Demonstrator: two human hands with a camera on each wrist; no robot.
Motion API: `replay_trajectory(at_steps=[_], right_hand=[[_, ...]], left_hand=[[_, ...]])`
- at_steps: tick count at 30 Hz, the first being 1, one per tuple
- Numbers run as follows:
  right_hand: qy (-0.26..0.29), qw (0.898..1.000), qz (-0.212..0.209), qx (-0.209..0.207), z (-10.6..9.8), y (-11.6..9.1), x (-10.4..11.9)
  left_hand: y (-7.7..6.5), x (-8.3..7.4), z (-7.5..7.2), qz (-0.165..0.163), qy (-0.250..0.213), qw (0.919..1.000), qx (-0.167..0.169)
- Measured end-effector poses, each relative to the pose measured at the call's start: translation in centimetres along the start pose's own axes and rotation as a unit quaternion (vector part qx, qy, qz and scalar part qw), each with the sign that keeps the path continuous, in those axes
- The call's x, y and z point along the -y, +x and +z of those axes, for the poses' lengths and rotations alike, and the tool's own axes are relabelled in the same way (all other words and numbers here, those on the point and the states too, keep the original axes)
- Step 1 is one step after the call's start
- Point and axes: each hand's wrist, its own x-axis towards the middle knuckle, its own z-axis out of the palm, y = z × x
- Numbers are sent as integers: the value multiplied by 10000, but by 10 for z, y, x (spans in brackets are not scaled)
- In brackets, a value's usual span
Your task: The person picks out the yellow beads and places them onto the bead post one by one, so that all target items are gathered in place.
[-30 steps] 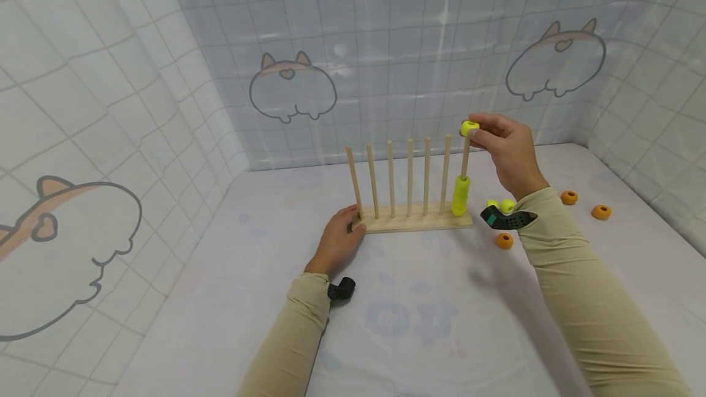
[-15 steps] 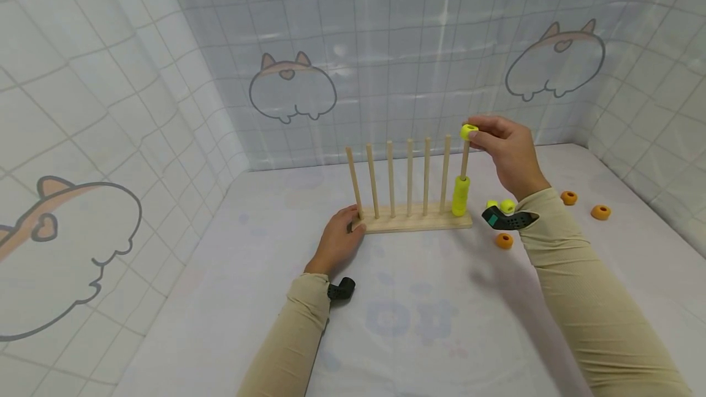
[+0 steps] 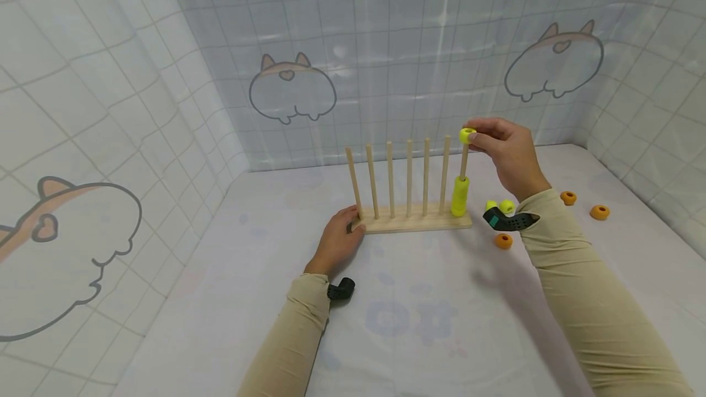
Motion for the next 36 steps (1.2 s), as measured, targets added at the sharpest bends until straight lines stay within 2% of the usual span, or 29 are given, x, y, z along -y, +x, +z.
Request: replay_trajectory(at_steps=[7, 13, 16, 23, 31, 36], right_hand=[[-138, 9999, -31, -6, 0, -1, -2], [-419, 9989, -64, -177, -3, -3, -3], [-355, 9991, -70, -233, -5, -5, -4], [170, 9992, 0, -351, -13, -12, -14], [79, 9987, 81, -503, -24, -23, -27], [-106, 9983, 316, -477, -33, -29, -35]], left_hand=[[0, -1, 0, -41, -9, 10000, -9], [0, -1, 0, 3, -106, 9999, -7], [0, 0, 0, 8, -103, 9999, 4], [1, 1, 0, 0, -26, 10000, -1], [0, 2, 0, -16, -75, 10000, -3], [0, 1, -1, 16, -130, 9999, -32]])
